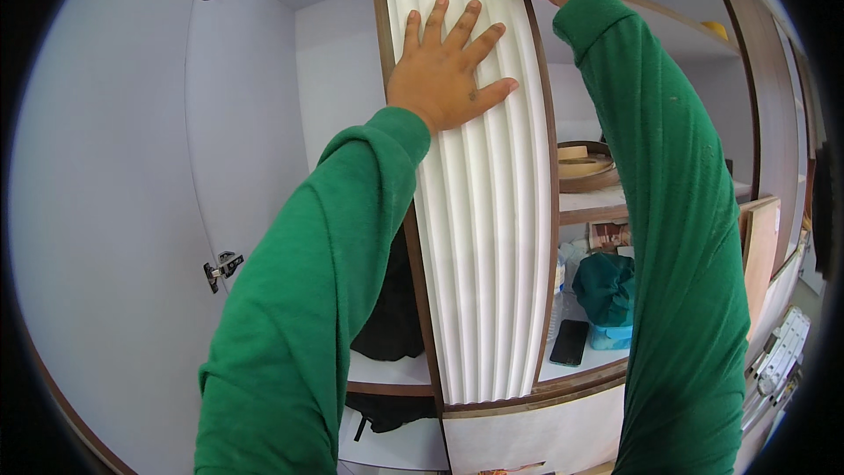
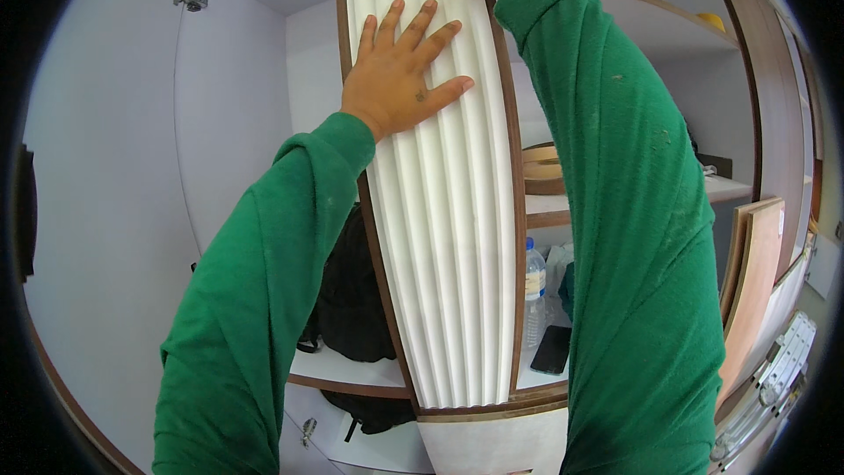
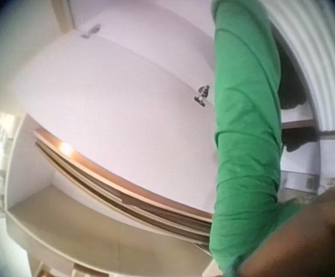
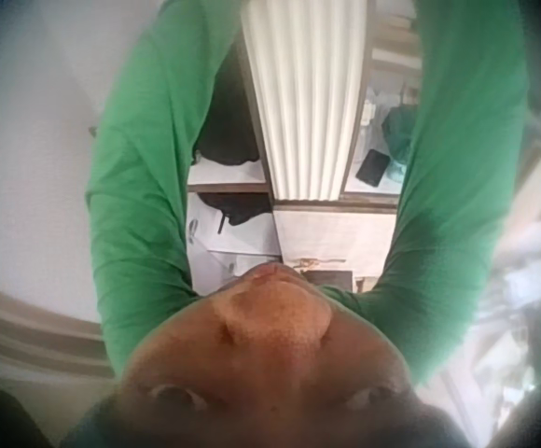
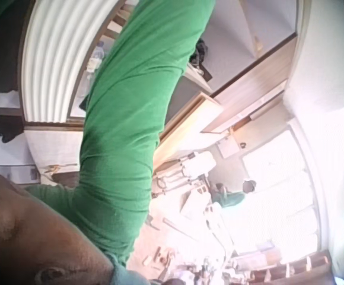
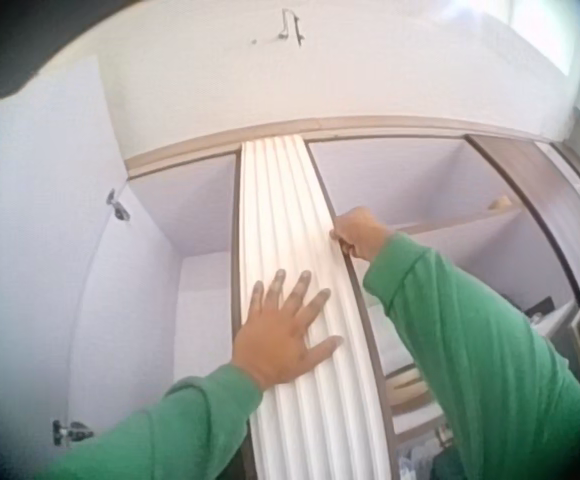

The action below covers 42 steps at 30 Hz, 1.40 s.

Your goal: The person installs a white ribbed panel into a wooden cabinet frame, repeatedly adjusting and repositioning it to fit. They then move to a workbench and use a sanding block to smooth the edges of a white rectangular board.

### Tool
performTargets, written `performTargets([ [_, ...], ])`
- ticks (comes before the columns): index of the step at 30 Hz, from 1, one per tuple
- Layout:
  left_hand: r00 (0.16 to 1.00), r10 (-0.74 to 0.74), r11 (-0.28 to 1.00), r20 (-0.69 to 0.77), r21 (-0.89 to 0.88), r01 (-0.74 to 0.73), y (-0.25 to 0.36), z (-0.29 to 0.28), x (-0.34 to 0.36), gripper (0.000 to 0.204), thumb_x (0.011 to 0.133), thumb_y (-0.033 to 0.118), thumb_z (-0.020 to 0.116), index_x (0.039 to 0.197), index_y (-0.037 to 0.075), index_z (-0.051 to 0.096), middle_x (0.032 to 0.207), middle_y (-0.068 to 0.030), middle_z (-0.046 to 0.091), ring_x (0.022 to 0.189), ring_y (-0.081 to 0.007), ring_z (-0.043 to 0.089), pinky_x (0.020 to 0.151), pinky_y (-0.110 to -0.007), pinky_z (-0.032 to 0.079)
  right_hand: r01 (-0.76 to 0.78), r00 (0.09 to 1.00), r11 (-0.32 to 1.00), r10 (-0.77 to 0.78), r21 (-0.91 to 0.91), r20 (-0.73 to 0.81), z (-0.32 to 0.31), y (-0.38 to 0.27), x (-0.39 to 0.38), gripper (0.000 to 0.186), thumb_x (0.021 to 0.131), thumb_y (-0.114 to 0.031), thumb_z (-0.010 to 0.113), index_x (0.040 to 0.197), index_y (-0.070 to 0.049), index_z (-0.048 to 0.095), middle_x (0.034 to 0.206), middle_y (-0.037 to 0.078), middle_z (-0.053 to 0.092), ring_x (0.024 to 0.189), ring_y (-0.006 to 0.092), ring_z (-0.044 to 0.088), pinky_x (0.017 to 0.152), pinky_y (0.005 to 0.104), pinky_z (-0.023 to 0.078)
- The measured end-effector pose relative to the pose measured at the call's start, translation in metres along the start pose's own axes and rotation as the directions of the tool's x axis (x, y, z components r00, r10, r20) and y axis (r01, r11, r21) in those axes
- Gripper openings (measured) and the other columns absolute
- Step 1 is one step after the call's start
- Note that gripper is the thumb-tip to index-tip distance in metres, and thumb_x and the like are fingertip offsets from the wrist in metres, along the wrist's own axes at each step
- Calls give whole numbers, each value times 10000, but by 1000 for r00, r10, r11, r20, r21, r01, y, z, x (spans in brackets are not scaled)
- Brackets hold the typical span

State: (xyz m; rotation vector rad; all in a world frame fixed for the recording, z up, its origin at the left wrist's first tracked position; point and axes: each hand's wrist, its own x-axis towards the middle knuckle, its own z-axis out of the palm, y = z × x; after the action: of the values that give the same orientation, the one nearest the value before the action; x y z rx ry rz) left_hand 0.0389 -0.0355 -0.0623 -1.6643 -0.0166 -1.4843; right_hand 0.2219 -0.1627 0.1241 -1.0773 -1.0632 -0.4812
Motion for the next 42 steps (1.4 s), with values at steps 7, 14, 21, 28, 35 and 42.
performTargets([
  [7, 1000, -4, 999, -5, -35, 4, 5, -6, 2, 739, 955, 716, 484, 1548, 275, 468, 1662, -101, 339, 1554, -399, 203, 1268, -579, 97, -52, 997, 985, 41, -162, -69, -8, -8, -28, 214, 898, -220, 753, 877, -9, 723, 734, 54, 655, 623, 165, 576, 577, 315, 491],
  [14, 999, -5, 999, 37, -48, 7, 2, -11, -1, 737, 951, 706, 505, 1546, 271, 476, 1667, -109, 330, 1558, -400, 193, 1270, -570, 85, 13, 1000, 995, -14, -102, -6, -8, -13, -84, 205, 862, -163, 776, 825, 22, 696, 697, 90, 647, 564, 178, 574, 510, 331, 466],
  [21, 998, -8, 999, 69, -44, 11, 4, -15, 3, 726, 960, 684, 517, 1553, 269, 465, 1685, -87, 296, 1570, -382, 158, 1275, -556, 68, 147, 986, 920, -166, -364, -23, -13, 27, -107, 209, 866, -182, 749, 877, 25, 722, 686, 125, 664, 563, 209, 612, 533, 360, 502],
  [28, 995, -27, 999, 101, -36, 30, 8, -18, 2, 720, 942, 624, 602, 1557, 279, 456, 1689, -61, 288, 1566, -379, 167, 1272, -563, 95, 167, 982, 890, -191, -425, -14, -18, 38, -171, 249, 770, -156, 661, 934, 4, 758, 965, 238, 738, 914, 420, 713, 842, 477, 567],
  [35, 994, -10, 1000, 106, -6, 11, 8, -17, 5, 725, 944, 606, 609, 1564, 270, 442, 1697, -49, 269, 1568, -372, 160, 1268, -569, 106, 89, 995, 921, -101, -380, -14, -28, 53, -236, 200, 844, -194, 695, 913, -12, 741, 936, 218, 732, 914, 416, 703, 822, 482, 559],
  [42, 993, -6, 1000, 121, 11, 5, 7, -17, 3, 716, 956, 602, 594, 1566, 262, 435, 1694, -58, 276, 1566, -373, 168, 1266, -571, 115, 41, 999, 943, -36, -331, 21, -37, 84, -304, 172, 870, -199, 716, 861, -27, 715, 879, 215, 714, 877, 425, 688, 781, 506, 542],
])
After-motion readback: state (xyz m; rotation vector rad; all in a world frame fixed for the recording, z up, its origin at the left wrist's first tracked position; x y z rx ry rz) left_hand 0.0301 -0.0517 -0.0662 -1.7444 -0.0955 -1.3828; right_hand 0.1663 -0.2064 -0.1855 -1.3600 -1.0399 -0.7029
